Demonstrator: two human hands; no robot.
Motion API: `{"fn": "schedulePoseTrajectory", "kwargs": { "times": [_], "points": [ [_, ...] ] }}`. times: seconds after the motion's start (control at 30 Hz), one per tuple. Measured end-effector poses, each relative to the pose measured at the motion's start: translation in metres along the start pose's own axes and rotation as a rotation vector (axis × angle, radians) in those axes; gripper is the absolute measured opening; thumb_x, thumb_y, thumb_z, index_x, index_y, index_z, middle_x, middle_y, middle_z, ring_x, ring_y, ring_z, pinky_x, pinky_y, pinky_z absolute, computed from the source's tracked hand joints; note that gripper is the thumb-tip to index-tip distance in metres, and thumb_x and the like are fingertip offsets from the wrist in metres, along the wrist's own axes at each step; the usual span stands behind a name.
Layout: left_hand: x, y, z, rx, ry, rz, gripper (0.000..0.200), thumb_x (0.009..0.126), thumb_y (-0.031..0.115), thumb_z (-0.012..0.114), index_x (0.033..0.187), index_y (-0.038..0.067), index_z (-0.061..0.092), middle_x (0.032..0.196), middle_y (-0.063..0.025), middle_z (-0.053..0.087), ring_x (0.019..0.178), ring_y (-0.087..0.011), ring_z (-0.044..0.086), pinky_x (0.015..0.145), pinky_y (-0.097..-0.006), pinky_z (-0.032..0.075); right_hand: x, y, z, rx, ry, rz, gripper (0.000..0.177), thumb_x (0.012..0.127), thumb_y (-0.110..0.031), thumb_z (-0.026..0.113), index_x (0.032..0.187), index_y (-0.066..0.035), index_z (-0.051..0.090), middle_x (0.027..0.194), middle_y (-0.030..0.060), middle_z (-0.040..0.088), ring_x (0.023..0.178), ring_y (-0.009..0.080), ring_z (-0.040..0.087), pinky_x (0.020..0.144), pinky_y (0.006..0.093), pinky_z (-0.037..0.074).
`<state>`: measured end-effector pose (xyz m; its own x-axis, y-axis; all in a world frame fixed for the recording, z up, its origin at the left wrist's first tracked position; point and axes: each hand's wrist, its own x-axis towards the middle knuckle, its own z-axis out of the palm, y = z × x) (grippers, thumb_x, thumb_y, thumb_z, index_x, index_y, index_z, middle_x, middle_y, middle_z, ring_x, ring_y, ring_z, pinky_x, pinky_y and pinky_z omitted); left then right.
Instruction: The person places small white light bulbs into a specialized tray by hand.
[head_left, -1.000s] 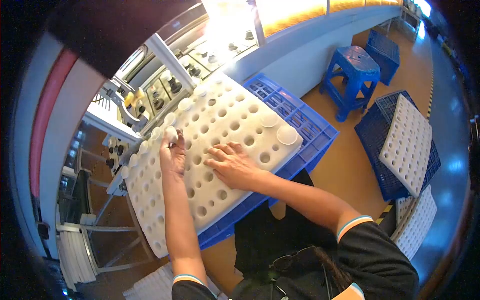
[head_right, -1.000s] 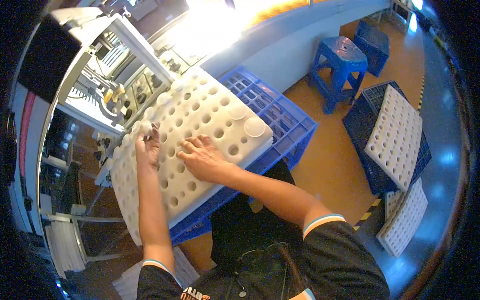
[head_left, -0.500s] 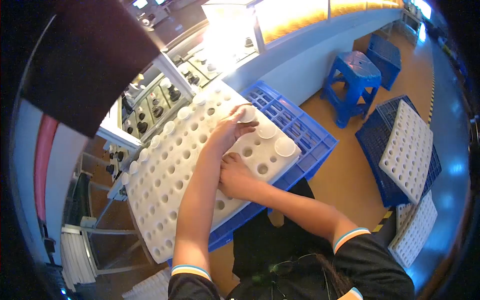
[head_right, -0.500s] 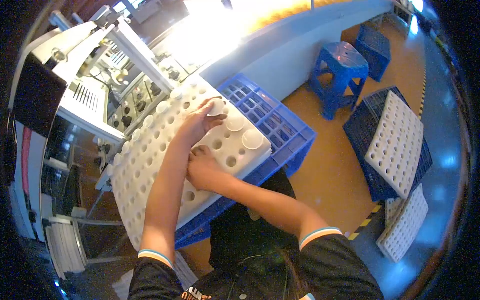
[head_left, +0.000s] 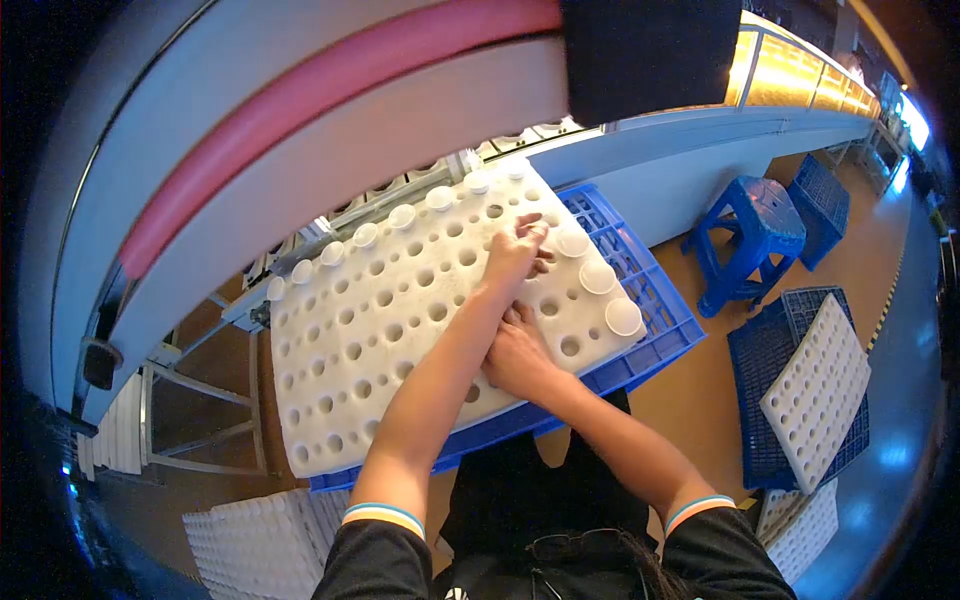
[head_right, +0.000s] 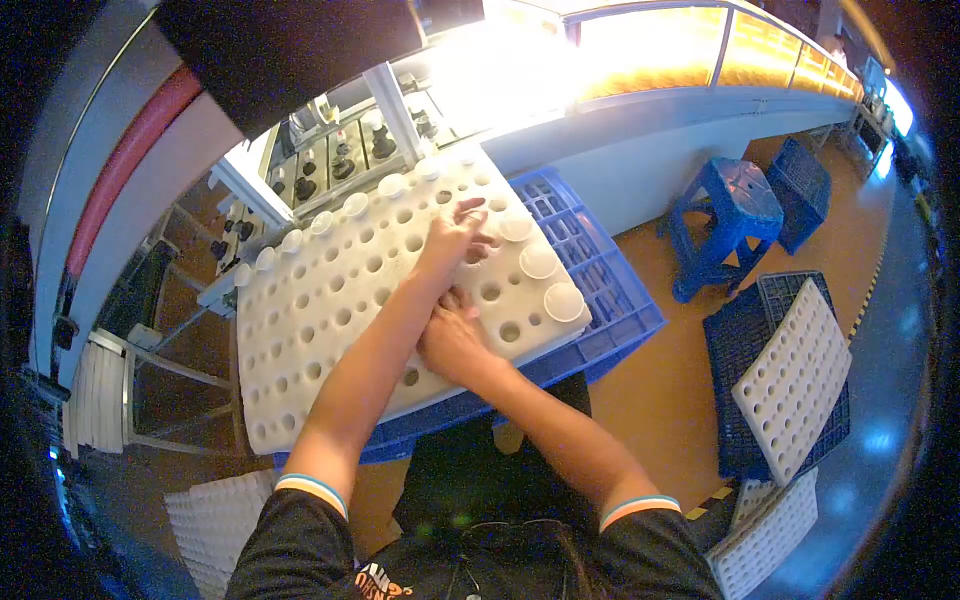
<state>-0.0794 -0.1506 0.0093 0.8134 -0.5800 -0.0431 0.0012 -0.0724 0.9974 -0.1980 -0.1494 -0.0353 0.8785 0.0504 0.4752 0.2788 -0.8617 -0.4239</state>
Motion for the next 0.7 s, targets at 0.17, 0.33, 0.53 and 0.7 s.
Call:
{"fn": "schedulePoseTrajectory", "kwargs": {
  "times": [0.17,0.33,0.53,0.7],
  "points": [
    [-0.002,-0.01,-0.045,-0.76,0.226,-0.057,0.038,0.097,0.024,0.051,0.126,0.0,0.047,0.114,-0.0131,0.059,0.098,-0.0229,0.062,0.077,-0.0321,0.054,0.003,-0.001,-0.008,0.002,0.041,-0.074,0.026,0.08,-0.017,0.06,0.103,-0.007,0.064,0.118,0.0132,0.057,0.12,0.029,0.046,0.101,0.0481,0.03],
    [-0.01,-0.022,-0.097,-0.927,0.409,-0.019,0.035,0.097,0.025,0.049,0.124,0.003,0.05,0.111,-0.0126,0.059,0.102,-0.023,0.059,0.087,-0.037,0.052,0.003,-0.002,-0.005,0.032,0.061,-0.058,0.028,0.084,-0.019,0.058,0.111,-0.013,0.064,0.128,0.0109,0.055,0.124,0.029,0.045,0.103,0.0473,0.028],
    [-0.024,-0.038,-0.114,-0.857,0.411,0.001,0.03,0.098,0.021,0.048,0.119,0.002,0.053,0.104,-0.0117,0.06,0.096,-0.0213,0.061,0.083,-0.0351,0.054,0.003,-0.004,-0.009,0.014,0.065,-0.064,0.032,0.082,-0.016,0.062,0.114,-0.015,0.063,0.127,0.0076,0.055,0.123,0.0264,0.046,0.102,0.0445,0.03],
    [-0.036,-0.039,-0.105,-0.693,0.276,0.055,0.026,0.098,0.015,0.047,0.119,0.001,0.053,0.1,-0.0114,0.06,0.09,-0.019,0.062,0.078,-0.032,0.056,0.002,-0.003,-0.008,0.005,0.055,-0.07,0.032,0.082,-0.017,0.062,0.114,-0.014,0.063,0.127,0.0083,0.055,0.123,0.0272,0.046,0.102,0.0443,0.031]
  ]
}}
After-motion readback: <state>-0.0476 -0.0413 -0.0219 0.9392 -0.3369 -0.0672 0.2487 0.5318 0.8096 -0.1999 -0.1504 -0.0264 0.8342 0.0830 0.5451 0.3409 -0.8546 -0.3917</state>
